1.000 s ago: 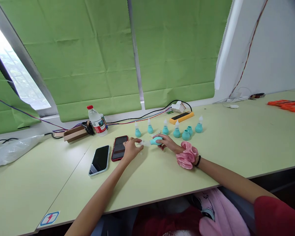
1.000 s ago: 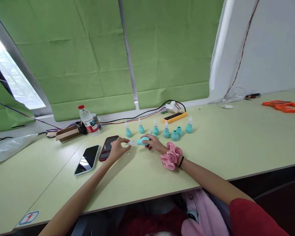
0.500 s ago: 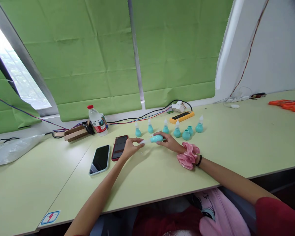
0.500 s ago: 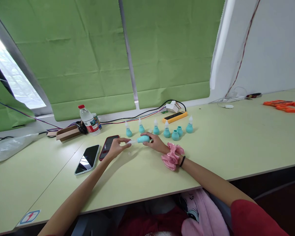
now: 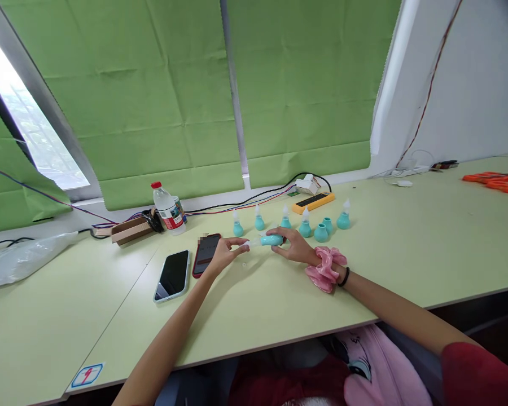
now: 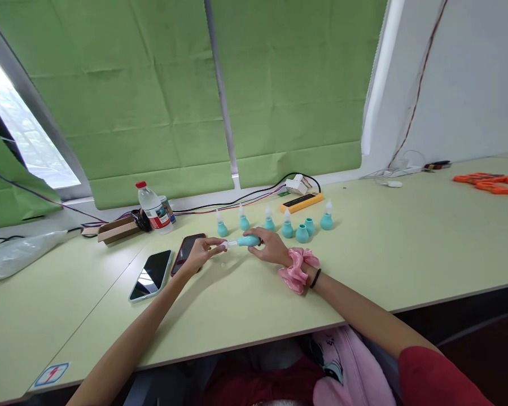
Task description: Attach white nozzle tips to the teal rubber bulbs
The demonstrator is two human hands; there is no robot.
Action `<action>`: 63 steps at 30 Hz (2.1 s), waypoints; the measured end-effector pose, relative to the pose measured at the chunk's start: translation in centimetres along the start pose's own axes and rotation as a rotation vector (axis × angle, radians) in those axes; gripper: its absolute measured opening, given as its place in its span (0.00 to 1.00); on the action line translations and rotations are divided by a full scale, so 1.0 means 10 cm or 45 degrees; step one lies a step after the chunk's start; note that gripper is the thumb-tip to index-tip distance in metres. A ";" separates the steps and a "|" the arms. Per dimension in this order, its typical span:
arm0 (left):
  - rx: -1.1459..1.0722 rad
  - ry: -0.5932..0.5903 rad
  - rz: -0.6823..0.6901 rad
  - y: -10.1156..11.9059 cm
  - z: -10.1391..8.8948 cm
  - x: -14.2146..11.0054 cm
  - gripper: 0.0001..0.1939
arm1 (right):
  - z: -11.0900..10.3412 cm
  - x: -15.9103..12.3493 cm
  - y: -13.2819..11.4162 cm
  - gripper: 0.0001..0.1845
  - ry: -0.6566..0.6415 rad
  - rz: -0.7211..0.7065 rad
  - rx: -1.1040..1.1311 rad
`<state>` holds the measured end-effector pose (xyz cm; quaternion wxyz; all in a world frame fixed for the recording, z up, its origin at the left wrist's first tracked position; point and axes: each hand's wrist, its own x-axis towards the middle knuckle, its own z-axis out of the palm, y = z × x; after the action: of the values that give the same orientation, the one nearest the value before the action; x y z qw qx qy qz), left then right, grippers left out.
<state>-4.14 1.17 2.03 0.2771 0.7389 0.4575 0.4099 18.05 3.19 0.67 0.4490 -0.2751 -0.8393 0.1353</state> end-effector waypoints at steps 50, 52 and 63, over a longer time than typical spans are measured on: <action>-0.004 -0.095 0.120 0.09 -0.03 -0.06 0.15 | -0.02 0.01 0.02 0.26 -0.477 0.522 0.751; -0.020 -0.104 0.115 0.09 -0.02 -0.06 0.14 | -0.03 0.02 0.00 0.26 -0.501 0.541 0.778; -0.114 -0.032 0.155 0.08 -0.02 -0.06 0.14 | 0.04 -0.01 0.00 0.20 -0.591 0.691 1.001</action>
<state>-4.10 0.28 2.56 0.2901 0.7574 0.3893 0.4366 17.75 3.11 0.38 0.2696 -0.2562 -0.7012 0.6082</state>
